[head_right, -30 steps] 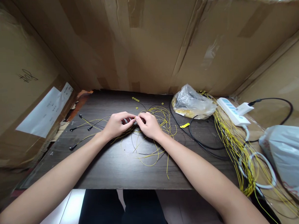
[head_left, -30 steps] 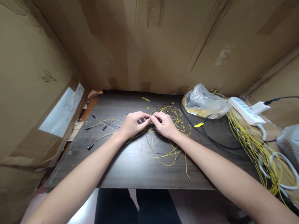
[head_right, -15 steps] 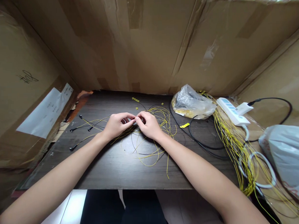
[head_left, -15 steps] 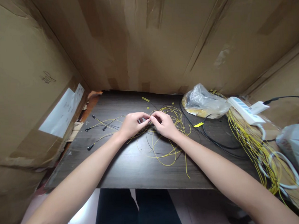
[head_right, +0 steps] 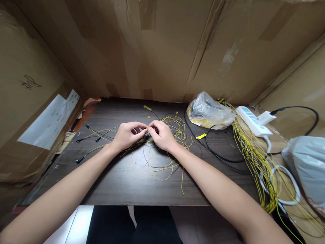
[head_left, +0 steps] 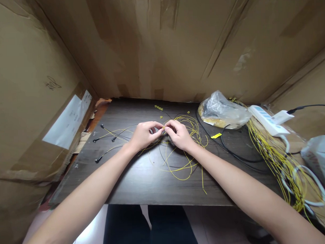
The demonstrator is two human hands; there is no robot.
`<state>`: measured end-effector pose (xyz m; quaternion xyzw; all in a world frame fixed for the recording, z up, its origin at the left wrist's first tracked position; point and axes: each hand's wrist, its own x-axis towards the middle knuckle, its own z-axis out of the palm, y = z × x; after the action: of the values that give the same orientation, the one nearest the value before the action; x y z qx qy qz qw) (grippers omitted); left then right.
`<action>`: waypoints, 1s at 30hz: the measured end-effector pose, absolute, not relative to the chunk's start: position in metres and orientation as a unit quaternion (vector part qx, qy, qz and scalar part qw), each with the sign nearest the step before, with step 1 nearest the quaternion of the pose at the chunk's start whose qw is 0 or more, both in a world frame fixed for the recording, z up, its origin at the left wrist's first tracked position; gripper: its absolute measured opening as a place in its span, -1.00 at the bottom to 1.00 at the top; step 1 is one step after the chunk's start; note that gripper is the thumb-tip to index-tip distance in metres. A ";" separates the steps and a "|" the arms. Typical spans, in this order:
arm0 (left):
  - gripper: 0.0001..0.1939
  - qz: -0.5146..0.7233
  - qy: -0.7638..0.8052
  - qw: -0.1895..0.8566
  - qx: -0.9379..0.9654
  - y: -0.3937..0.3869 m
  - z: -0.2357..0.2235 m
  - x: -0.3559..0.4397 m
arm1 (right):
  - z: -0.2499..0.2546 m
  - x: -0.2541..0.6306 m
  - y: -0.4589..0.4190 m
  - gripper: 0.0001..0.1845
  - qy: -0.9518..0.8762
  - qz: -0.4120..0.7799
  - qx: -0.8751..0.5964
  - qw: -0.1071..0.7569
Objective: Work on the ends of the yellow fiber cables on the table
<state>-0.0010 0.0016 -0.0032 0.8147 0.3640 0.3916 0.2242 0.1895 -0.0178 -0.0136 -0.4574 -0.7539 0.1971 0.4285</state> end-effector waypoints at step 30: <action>-0.85 0.390 0.340 0.201 0.832 0.004 -0.004 -0.003 | -0.014 0.187 -0.018 -0.90 -0.738 0.213 -0.465 0.440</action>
<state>-0.0030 0.0045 -0.0043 0.8319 0.3397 0.3902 0.2007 0.1875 -0.0180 -0.0137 -0.4652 -0.7379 0.2134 0.4400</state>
